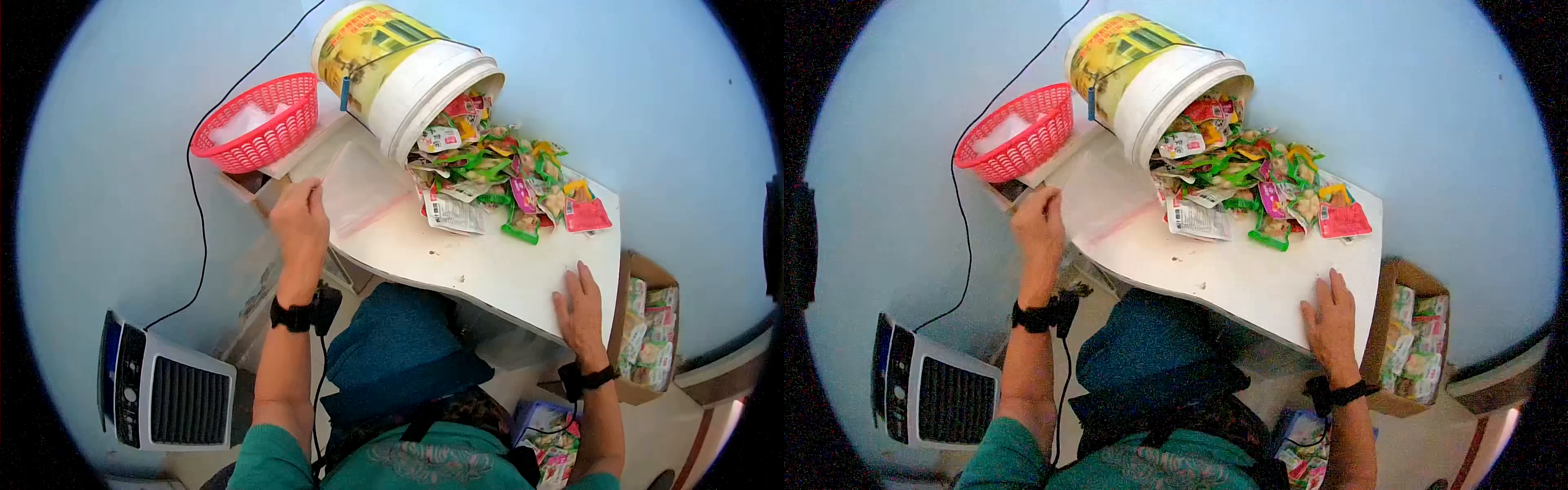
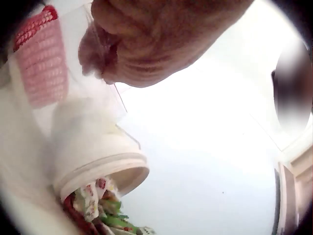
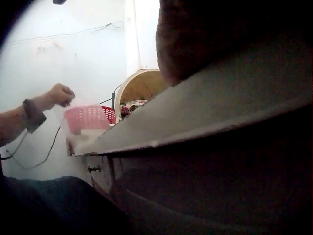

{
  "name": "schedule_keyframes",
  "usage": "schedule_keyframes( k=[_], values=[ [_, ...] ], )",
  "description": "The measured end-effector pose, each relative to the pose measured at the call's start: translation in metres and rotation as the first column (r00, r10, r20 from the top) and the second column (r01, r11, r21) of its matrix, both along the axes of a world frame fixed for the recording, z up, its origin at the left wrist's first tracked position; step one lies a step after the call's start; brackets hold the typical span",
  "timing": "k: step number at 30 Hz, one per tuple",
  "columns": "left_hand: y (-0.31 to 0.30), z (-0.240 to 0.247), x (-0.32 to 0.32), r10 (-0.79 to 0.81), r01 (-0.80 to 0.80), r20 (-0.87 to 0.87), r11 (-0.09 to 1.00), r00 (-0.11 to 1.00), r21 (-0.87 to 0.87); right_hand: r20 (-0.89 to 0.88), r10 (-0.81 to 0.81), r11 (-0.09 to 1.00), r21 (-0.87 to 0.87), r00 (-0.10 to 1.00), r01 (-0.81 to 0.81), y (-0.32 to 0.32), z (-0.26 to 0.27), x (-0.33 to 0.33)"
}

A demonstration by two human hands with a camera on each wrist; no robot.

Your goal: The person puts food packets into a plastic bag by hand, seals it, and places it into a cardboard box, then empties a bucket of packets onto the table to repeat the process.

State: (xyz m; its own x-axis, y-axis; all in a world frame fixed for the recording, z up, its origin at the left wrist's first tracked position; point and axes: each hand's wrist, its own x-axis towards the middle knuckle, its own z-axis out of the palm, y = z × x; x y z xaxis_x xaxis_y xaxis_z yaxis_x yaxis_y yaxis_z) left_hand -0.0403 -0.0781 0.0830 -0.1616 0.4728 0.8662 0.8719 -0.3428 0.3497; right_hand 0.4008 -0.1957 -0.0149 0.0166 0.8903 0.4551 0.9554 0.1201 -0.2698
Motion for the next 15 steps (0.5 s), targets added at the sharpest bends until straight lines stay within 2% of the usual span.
schedule_keyframes(
  k=[1,3,4,6,7,8,10,12,13,15],
  values=[
    [-0.014,0.011,0.001,0.012,-0.013,0.013,0.997,1.000,0.080,0.010,0.002,0.999,0.039,1.000,-0.002,-0.002,0.001,-0.001],
    [-0.051,0.039,0.005,0.146,-0.145,0.003,0.979,0.989,0.146,0.020,0.053,0.986,0.155,0.998,-0.055,-0.009,0.003,-0.005],
    [-0.067,0.050,0.006,0.133,-0.135,0.021,0.970,0.991,0.201,0.026,0.078,0.974,0.212,0.997,-0.082,-0.011,0.005,-0.008],
    [-0.101,0.063,0.009,0.103,-0.112,0.047,0.947,0.994,0.300,-0.213,0.174,0.978,0.154,0.962,-0.142,-0.026,0.030,-0.036],
    [-0.120,0.067,0.013,0.086,-0.094,0.044,0.962,0.995,0.255,-0.336,0.206,0.977,0.127,0.919,-0.173,-0.037,0.044,-0.055],
    [-0.139,0.069,0.020,0.068,-0.075,0.042,0.976,0.997,0.207,-0.490,0.230,0.966,0.008,0.841,-0.259,-0.045,0.058,-0.071],
    [-0.164,0.059,0.034,-0.009,0.011,-0.016,0.992,1.000,0.129,-0.759,0.176,0.872,-0.176,0.627,-0.457,-0.059,0.079,-0.102],
    [-0.180,0.040,0.052,-0.141,0.155,-0.144,0.984,0.979,0.090,-0.903,0.222,0.691,-0.121,0.369,-0.712,-0.067,0.084,-0.132],
    [-0.185,0.027,0.061,-0.208,0.228,-0.213,0.971,0.955,0.074,-0.960,0.150,0.670,-0.077,0.236,-0.738,-0.071,0.083,-0.146],
    [-0.188,-0.002,0.076,-0.341,0.328,-0.178,0.940,0.923,-0.096,-0.999,0.000,0.627,0.026,-0.034,-0.778,-0.075,0.079,-0.166]
  ],
)
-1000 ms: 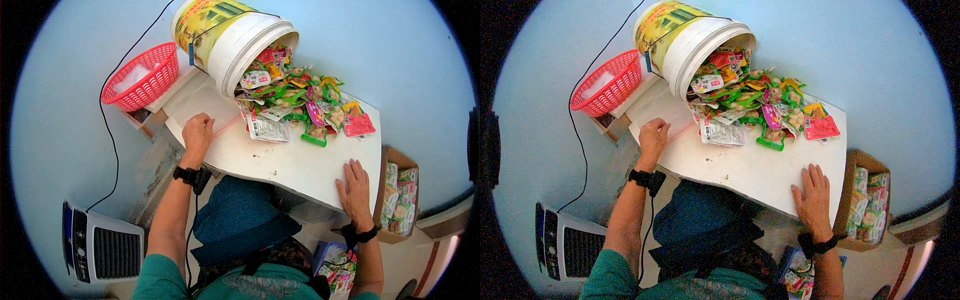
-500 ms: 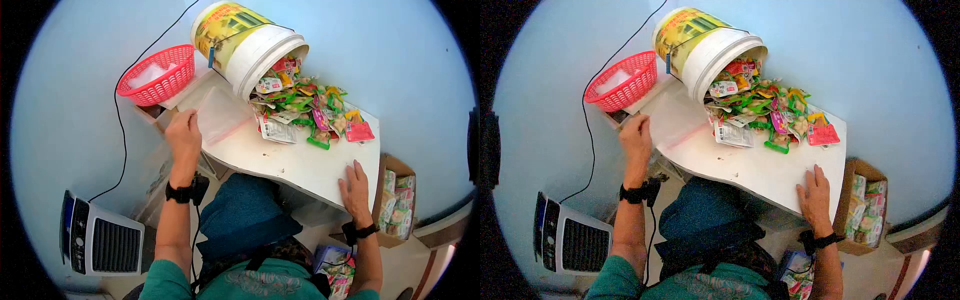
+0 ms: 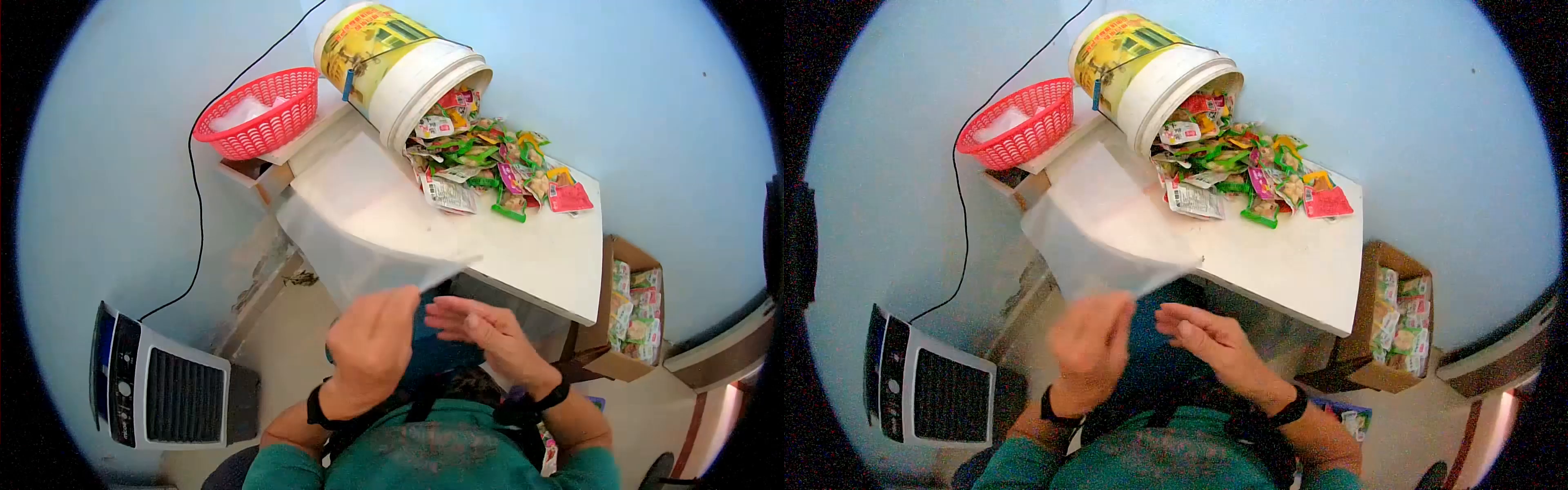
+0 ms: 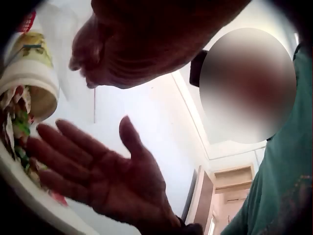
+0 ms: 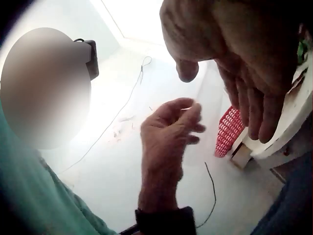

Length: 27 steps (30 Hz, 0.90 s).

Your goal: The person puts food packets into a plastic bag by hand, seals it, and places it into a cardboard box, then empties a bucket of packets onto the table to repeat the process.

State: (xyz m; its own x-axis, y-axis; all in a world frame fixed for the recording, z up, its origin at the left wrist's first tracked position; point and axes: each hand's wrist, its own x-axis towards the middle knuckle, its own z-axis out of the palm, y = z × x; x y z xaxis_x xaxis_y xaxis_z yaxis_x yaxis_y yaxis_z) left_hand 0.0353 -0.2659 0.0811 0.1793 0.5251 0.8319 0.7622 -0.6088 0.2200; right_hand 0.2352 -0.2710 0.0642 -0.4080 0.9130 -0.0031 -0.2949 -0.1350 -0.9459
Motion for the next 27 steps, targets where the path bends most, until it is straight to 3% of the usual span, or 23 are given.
schedule_keyframes(
  k=[3,7,9,15,20,27],
  values=[
    [-0.002,-0.022,0.016,-0.074,0.078,0.026,0.980,0.997,-0.184,0.042,-0.004,0.998,-0.058,0.999,0.007,0.004,-0.013,-0.005],
    [0.004,-0.041,0.031,-0.158,0.177,0.083,0.923,0.984,-0.342,0.109,-0.073,0.997,0.020,0.991,0.071,0.016,-0.045,0.001],
    [0.006,-0.050,0.037,-0.173,0.201,0.104,0.895,0.979,-0.398,0.099,-0.103,0.993,-0.046,0.990,0.108,0.019,-0.045,0.002],
    [0.010,-0.065,0.044,-0.173,0.214,0.129,0.857,0.976,-0.469,0.069,-0.149,0.973,-0.165,0.986,0.158,0.023,-0.061,0.006],
    [0.006,-0.075,0.045,-0.164,0.299,0.280,0.772,0.946,-0.560,0.020,-0.178,0.948,-0.264,0.984,0.177,0.025,-0.075,0.003],
    [0.008,-0.096,0.041,-0.118,0.285,0.291,0.714,0.950,-0.640,0.047,-0.203,0.948,-0.242,0.978,0.208,0.026,-0.099,-0.001]
  ],
)
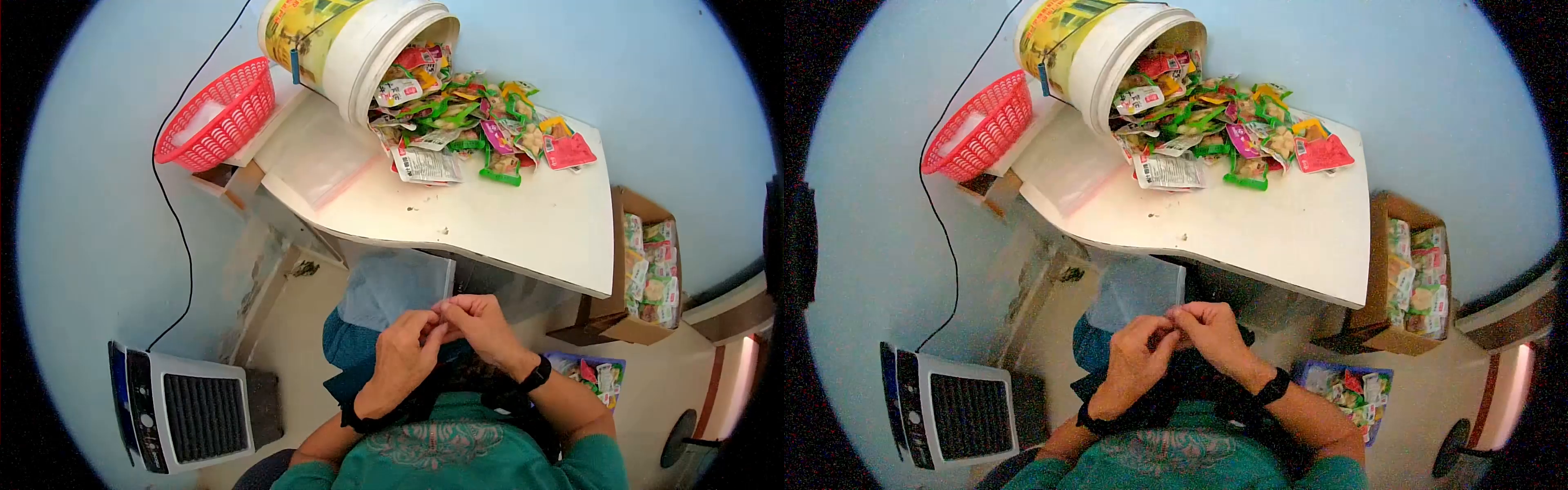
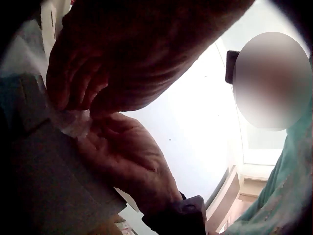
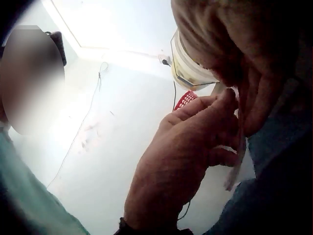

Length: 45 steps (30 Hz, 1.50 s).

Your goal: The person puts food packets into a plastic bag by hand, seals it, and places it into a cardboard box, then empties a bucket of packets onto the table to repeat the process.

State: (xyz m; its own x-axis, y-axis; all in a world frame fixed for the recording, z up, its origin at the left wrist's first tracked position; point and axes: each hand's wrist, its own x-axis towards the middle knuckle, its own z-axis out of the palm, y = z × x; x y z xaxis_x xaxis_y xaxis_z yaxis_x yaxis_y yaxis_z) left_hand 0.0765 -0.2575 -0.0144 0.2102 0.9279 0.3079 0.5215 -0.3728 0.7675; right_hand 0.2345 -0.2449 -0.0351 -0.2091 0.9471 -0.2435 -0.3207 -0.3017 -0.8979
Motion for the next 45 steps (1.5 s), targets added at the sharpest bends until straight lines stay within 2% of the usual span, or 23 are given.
schedule_keyframes(
  k=[8,12,14,18,21,23,27,29,30,31,33,34,37,40,41,43,45],
  values=[
    [0.010,0.000,0.006,0.071,-0.065,0.065,0.993,0.995,-0.097,0.112,-0.072,0.997,0.038,0.991,0.068,0.013,-0.006,0.003],
    [0.010,0.009,0.009,0.064,-0.055,0.062,0.989,0.996,-0.137,0.104,-0.060,0.996,0.075,0.993,0.052,0.015,-0.007,0.007],
    [0.011,0.009,0.010,0.055,-0.050,0.046,0.992,0.997,-0.116,0.092,-0.059,0.990,0.130,0.994,0.047,0.016,-0.010,0.007],
    [0.013,0.005,0.006,0.024,-0.025,-0.024,0.999,0.999,-0.045,0.094,-0.005,0.991,0.131,0.996,-0.008,0.017,0.004,0.006],
    [0.013,0.007,0.002,0.006,0.014,0.102,0.982,0.995,-0.190,0.103,0.027,0.990,0.132,0.994,-0.041,0.017,0.005,0.006],
    [0.013,0.007,-0.005,-0.010,0.039,0.129,0.975,0.992,-0.221,0.054,0.057,0.994,0.091,0.997,-0.062,0.015,0.008,0.007],
    [0.011,0.009,-0.008,0.013,0.032,0.168,0.964,0.986,-0.262,0.062,0.054,0.989,0.132,0.997,-0.062,0.015,0.008,0.009],
    [0.007,0.014,-0.009,0.106,-0.077,0.129,0.974,0.986,-0.211,0.069,0.043,0.993,0.110,0.997,-0.050,0.013,0.012,0.009],
    [0.005,0.018,-0.010,0.155,-0.133,0.109,0.973,0.982,-0.187,0.188,0.009,0.988,0.148,0.982,-0.038,0.012,0.011,0.011],
    [0.005,0.020,-0.015,0.207,-0.211,0.081,0.976,0.975,0.049,0.303,-0.027,0.982,0.185,0.952,-0.031,0.010,0.008,0.014],
    [0.000,0.045,-0.023,0.342,-0.341,0.049,0.893,0.938,0.294,0.477,-0.108,0.973,0.229,0.872,-0.005,0.006,0.006,0.021],
    [-0.004,0.056,-0.025,0.413,-0.394,0.045,0.824,0.910,0.406,0.483,-0.129,0.962,0.271,0.866,-0.008,0.004,0.003,0.022],
    [-0.009,0.071,-0.028,0.372,-0.223,-0.167,0.798,0.913,0.560,0.482,-0.217,0.923,0.386,0.849,0.017,-0.001,0.005,0.015],
    [-0.015,0.071,-0.016,0.218,-0.090,-0.231,0.882,0.948,0.463,0.462,-0.302,0.878,0.475,0.834,0.054,-0.001,0.033,0.006],
    [-0.012,0.063,-0.014,0.191,-0.073,-0.196,0.870,0.962,0.488,0.490,-0.312,0.864,0.503,0.814,0.029,0.000,0.037,0.005],
    [-0.011,0.055,-0.014,0.169,-0.039,-0.235,0.880,0.957,0.473,0.541,-0.338,0.833,0.553,0.770,-0.022,0.001,0.042,0.004],
    [-0.011,0.049,-0.015,0.148,-0.012,-0.262,0.889,0.954,0.459,0.592,-0.426,0.781,0.622,0.684,-0.052,0.004,0.034,0.004]
  ],
)
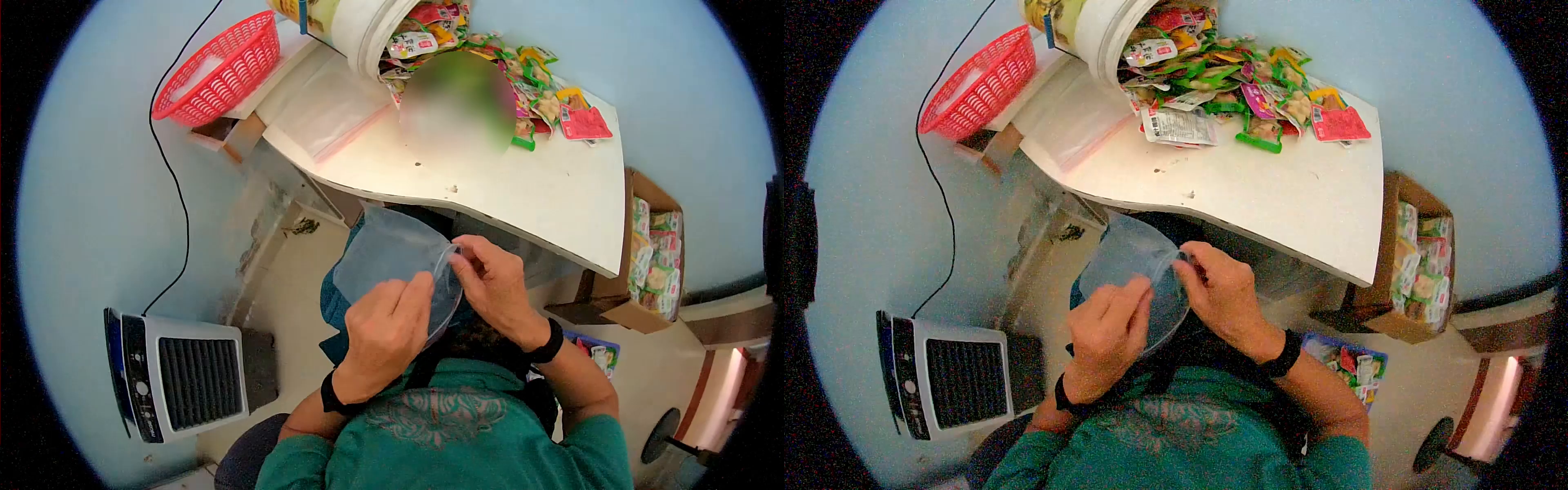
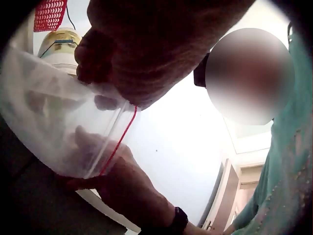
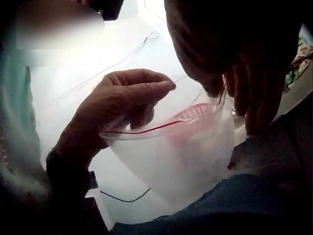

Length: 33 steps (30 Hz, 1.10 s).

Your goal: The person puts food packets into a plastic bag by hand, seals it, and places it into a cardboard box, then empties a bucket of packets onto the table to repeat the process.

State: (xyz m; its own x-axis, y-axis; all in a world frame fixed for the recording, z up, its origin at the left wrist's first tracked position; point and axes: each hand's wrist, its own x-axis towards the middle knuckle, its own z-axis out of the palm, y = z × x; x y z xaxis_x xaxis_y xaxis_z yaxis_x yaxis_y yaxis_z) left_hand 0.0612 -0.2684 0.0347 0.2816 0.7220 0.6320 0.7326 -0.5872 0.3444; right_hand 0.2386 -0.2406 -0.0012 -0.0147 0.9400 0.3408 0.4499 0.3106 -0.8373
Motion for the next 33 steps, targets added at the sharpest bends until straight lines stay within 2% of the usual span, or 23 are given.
schedule_keyframes(
  k=[4,7,8,11,13,15,18,21,22,25,28,31,33],
  values=[
    [0.003,-0.012,-0.005,0.022,-0.023,-0.017,0.999,1.000,-0.023,0.105,-0.027,0.978,0.207,0.994,0.005,0.010,-0.020,0.002],
    [0.008,-0.020,-0.010,0.057,-0.058,-0.007,0.997,0.998,-0.045,0.183,0.196,0.973,0.082,0.963,-0.214,0.013,-0.014,0.006],
    [0.010,-0.022,-0.011,0.063,-0.063,-0.003,0.996,0.998,-0.057,0.114,0.275,0.961,-0.058,0.955,-0.270,0.016,-0.006,0.009],
    [0.011,-0.021,-0.017,0.106,-0.102,0.064,0.992,0.992,-0.070,-0.058,0.147,0.978,-0.143,0.987,-0.154,0.032,0.022,0.012],
    [0.013,-0.019,-0.020,0.111,-0.104,0.108,0.992,0.988,-0.073,0.022,0.071,0.997,-0.023,0.997,-0.070,0.057,0.031,0.014],
    [0.015,-0.018,-0.022,0.118,-0.108,0.139,0.991,0.983,-0.072,0.153,0.077,0.988,0.118,0.985,-0.095,0.089,0.035,0.011],
    [0.015,-0.015,-0.027,0.126,-0.117,0.140,0.990,0.982,-0.072,0.537,-0.156,0.879,0.458,0.829,-0.131,0.141,0.014,0.007],
    [0.013,-0.012,-0.032,0.148,-0.138,0.121,0.987,0.982,-0.085,0.628,-0.136,0.934,0.339,0.766,-0.112,0.180,0.017,-0.007],
    [0.014,-0.011,-0.033,0.153,-0.142,0.133,0.986,0.979,-0.086,0.672,-0.188,0.914,0.387,0.716,-0.123,0.190,0.013,-0.011],
    [0.015,-0.008,-0.038,0.166,-0.155,0.179,0.985,0.970,-0.077,0.759,-0.260,0.947,0.320,0.597,0.007,0.211,0.001,-0.024],
    [0.016,0.001,-0.047,0.223,-0.225,0.173,0.974,0.959,-0.007,0.830,-0.317,0.935,0.355,0.460,0.003,0.217,-0.003,-0.025],
    [0.010,0.027,-0.057,0.298,-0.317,0.170,0.943,0.939,0.102,0.877,-0.258,0.950,0.307,0.404,-0.059,0.205,0.006,-0.009],
    [0.006,0.048,-0.063,0.359,-0.382,0.150,0.906,0.921,0.182,0.879,-0.279,0.932,0.345,0.387,-0.113,0.191,0.011,0.008]
  ],
)
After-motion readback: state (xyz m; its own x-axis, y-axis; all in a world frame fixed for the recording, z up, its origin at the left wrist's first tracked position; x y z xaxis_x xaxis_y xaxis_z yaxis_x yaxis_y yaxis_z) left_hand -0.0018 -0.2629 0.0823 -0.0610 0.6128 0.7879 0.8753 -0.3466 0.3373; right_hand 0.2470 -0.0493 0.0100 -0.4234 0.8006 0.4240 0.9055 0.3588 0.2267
